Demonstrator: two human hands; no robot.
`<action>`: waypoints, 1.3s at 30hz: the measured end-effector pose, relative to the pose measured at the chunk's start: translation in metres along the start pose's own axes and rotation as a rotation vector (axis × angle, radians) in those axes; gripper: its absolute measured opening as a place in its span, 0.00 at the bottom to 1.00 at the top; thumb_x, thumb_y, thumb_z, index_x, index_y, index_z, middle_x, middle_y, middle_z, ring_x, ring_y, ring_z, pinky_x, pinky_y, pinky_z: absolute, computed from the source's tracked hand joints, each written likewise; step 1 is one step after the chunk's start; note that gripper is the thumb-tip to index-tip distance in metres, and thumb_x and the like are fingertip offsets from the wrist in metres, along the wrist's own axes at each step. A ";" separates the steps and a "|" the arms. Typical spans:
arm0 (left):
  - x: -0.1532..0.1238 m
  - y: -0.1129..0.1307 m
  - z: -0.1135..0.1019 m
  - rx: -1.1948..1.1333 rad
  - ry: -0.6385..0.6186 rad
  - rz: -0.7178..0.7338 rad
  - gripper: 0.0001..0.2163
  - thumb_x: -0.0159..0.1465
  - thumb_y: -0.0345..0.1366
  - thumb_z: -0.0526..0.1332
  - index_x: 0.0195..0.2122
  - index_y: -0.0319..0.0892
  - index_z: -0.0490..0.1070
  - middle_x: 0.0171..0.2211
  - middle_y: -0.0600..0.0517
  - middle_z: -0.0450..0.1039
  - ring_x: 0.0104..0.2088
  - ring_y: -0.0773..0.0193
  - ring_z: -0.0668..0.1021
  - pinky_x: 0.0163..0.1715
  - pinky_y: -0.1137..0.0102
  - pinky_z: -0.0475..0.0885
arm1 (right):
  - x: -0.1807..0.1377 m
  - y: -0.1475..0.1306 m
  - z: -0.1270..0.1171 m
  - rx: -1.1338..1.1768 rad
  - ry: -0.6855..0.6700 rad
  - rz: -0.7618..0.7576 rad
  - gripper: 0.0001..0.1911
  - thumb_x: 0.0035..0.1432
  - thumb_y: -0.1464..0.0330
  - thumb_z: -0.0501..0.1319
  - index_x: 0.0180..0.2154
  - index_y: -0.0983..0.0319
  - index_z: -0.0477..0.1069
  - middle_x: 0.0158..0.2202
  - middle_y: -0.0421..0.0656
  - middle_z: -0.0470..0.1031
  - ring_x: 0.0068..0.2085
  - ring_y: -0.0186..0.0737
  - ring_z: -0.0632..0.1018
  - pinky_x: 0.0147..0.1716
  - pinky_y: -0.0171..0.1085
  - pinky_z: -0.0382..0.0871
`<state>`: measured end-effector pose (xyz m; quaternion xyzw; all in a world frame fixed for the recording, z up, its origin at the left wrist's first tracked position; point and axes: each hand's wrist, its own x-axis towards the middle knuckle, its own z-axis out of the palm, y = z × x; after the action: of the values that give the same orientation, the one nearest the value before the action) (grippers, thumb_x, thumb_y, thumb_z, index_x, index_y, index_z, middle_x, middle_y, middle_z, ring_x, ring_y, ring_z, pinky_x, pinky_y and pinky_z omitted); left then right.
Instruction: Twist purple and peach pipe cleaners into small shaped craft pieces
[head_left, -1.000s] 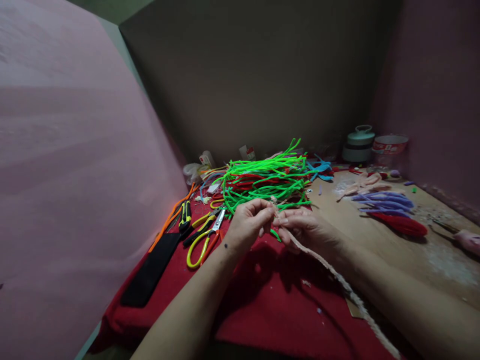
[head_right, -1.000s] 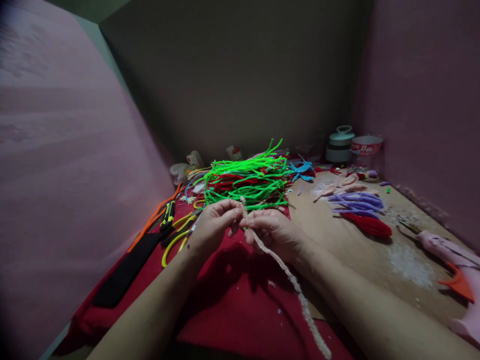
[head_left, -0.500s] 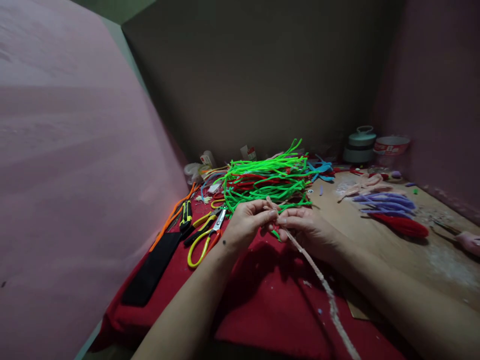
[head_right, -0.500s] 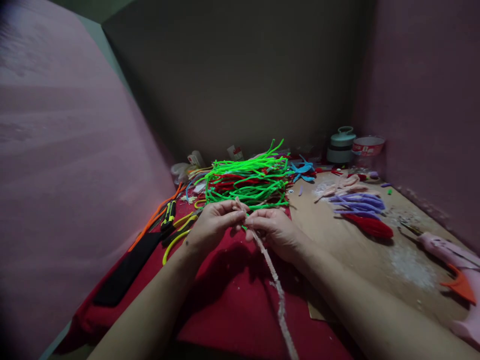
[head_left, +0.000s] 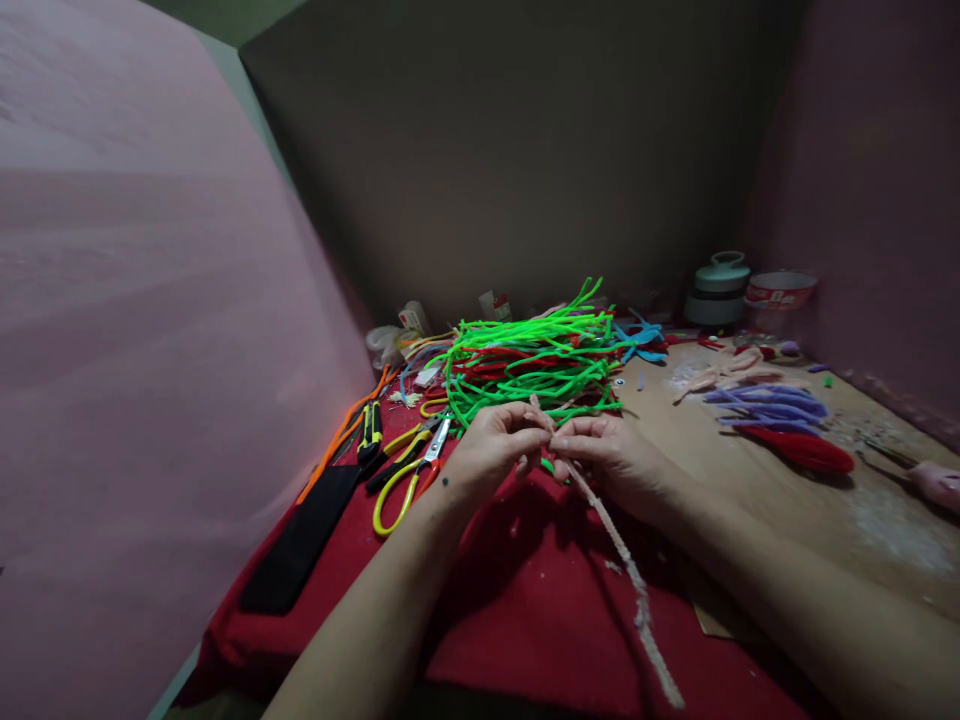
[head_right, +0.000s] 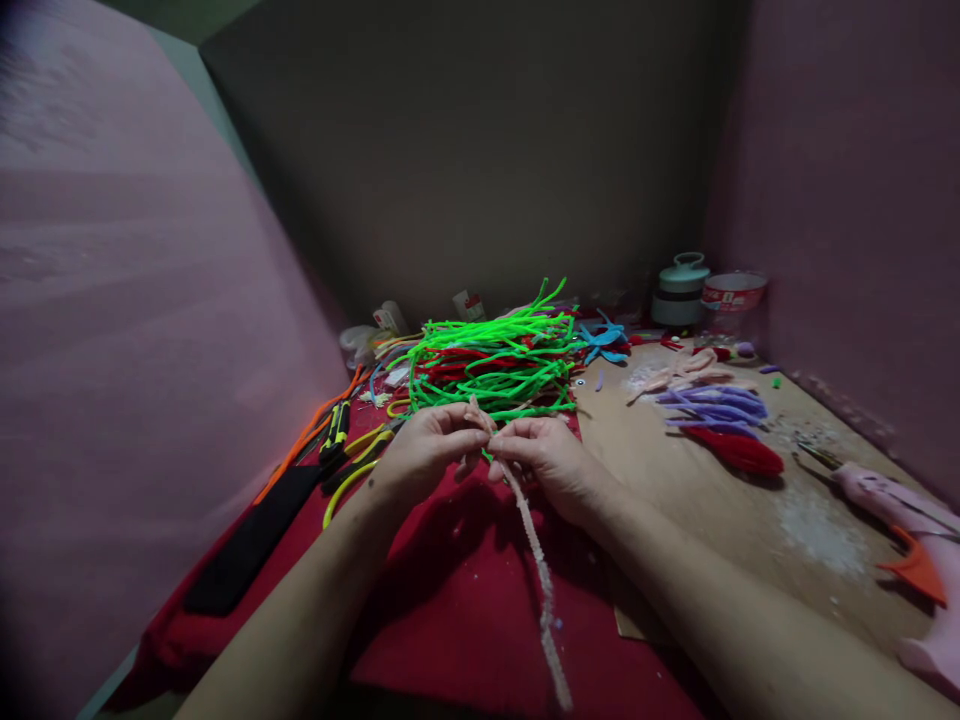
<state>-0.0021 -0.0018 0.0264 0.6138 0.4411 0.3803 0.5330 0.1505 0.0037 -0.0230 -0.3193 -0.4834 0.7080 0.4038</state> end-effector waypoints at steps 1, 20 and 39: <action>0.000 0.000 0.001 0.014 0.006 0.000 0.04 0.50 0.30 0.59 0.27 0.34 0.68 0.21 0.55 0.66 0.14 0.76 0.64 0.14 0.77 0.56 | 0.000 0.000 0.000 -0.002 0.005 0.008 0.08 0.48 0.67 0.62 0.25 0.66 0.67 0.18 0.41 0.72 0.15 0.25 0.64 0.14 0.27 0.53; 0.001 -0.013 0.008 0.653 0.283 0.241 0.04 0.51 0.26 0.53 0.23 0.39 0.66 0.24 0.53 0.69 0.25 0.70 0.70 0.27 0.75 0.64 | 0.002 0.004 -0.004 0.001 -0.065 0.056 0.12 0.43 0.65 0.65 0.20 0.66 0.67 0.14 0.39 0.69 0.12 0.25 0.61 0.13 0.29 0.48; 0.004 -0.003 -0.001 0.177 -0.034 -0.013 0.06 0.53 0.34 0.59 0.26 0.35 0.69 0.17 0.56 0.64 0.15 0.75 0.64 0.15 0.77 0.57 | 0.002 -0.002 -0.003 0.108 -0.058 0.082 0.09 0.44 0.68 0.63 0.22 0.65 0.65 0.18 0.43 0.73 0.12 0.23 0.57 0.12 0.29 0.42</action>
<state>-0.0017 0.0024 0.0231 0.6620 0.4679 0.3261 0.4863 0.1524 0.0073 -0.0223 -0.2958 -0.4424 0.7580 0.3772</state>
